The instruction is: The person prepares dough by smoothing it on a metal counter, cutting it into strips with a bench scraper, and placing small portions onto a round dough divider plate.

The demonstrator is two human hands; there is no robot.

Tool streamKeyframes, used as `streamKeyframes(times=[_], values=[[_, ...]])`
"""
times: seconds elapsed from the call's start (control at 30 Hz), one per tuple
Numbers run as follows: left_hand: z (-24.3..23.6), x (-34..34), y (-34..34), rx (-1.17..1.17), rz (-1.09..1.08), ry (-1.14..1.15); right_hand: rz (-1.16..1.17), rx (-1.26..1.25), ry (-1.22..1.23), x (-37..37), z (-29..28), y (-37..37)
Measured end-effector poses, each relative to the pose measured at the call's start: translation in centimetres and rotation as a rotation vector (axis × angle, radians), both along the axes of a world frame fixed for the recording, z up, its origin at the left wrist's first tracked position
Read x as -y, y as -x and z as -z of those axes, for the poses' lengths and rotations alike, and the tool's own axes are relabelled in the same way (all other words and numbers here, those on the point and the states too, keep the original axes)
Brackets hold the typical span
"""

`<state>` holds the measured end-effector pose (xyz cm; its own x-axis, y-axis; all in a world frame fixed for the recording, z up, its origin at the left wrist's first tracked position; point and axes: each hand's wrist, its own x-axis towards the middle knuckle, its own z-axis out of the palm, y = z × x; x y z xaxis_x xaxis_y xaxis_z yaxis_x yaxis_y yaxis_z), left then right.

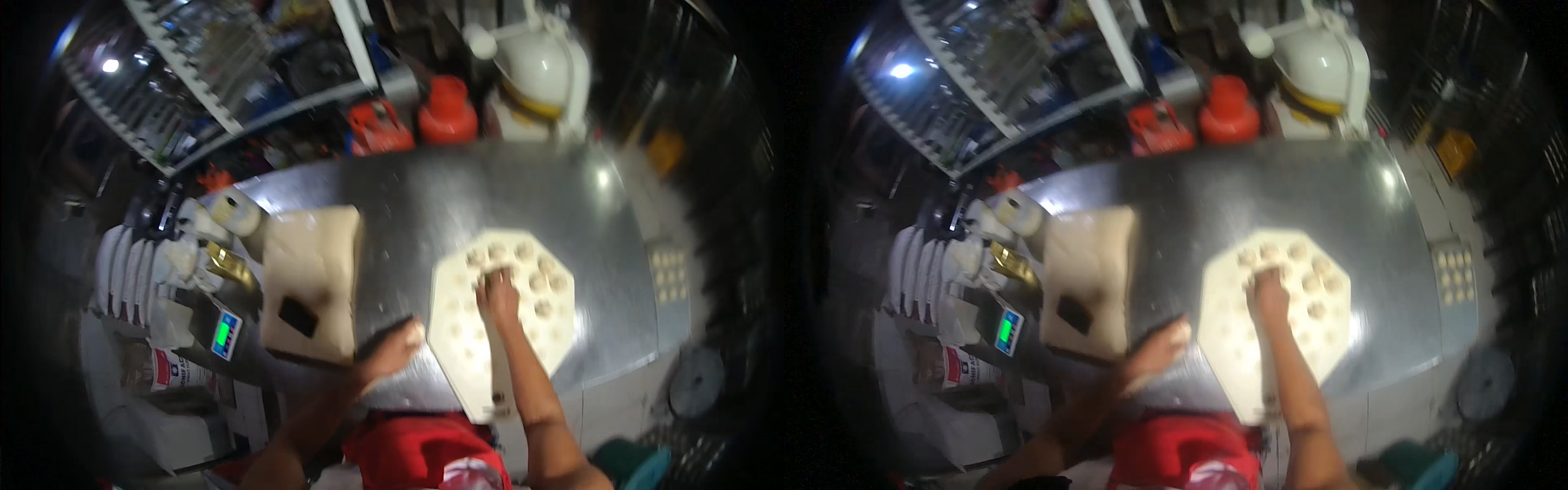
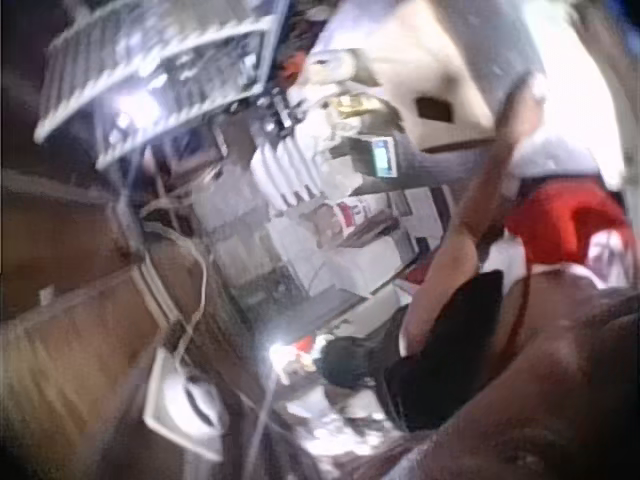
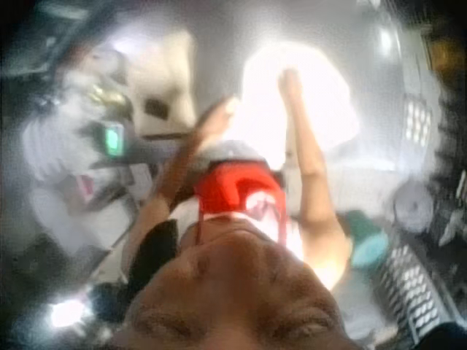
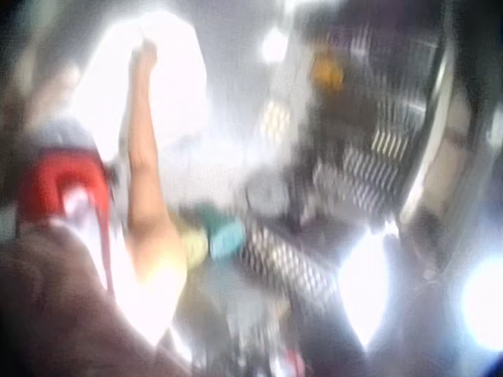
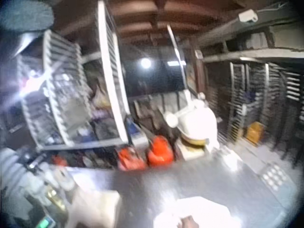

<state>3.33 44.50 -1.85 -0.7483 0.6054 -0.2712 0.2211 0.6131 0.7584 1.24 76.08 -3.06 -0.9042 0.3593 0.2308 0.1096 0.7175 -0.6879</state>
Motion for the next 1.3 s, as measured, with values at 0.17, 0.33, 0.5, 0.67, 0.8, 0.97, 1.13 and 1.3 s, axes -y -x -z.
streamKeyframes(times=[0.17,0.33,0.5,0.67,0.8,0.97,1.13,1.3], values=[[-3.8,-2.3,1.4,0.048,-0.112,-0.138,-0.266,0.16,0.573,7.4,-6.4,-6.2],[-2.1,0.3,0.9,0.042,-0.028,-0.28,-0.297,0.167,0.801,12.0,-10.9,-6.7],[0.4,0.4,0.5,-0.121,0.196,-0.168,-0.206,0.403,0.312,13.7,-9.0,-8.5],[-7.7,-3.4,1.1,-0.452,0.471,0.056,0.028,0.069,0.125,12.3,-9.6,-6.7],[-4.7,-3.0,3.1,-0.255,0.133,0.05,-0.068,0.258,0.343,15.1,-12.5,-5.0],[4.8,-2.0,4.7,0.148,-0.074,-0.118,-0.354,0.165,0.411,13.6,-7.8,-6.2],[-1.1,-0.4,2.4,0.104,-0.135,-0.039,-0.095,0.176,0.192,5.3,-3.1,0.3],[-2.5,-0.1,2.1,0.041,-0.13,-0.012,-0.042,0.134,0.34,6.7,-1.3,-0.3]])
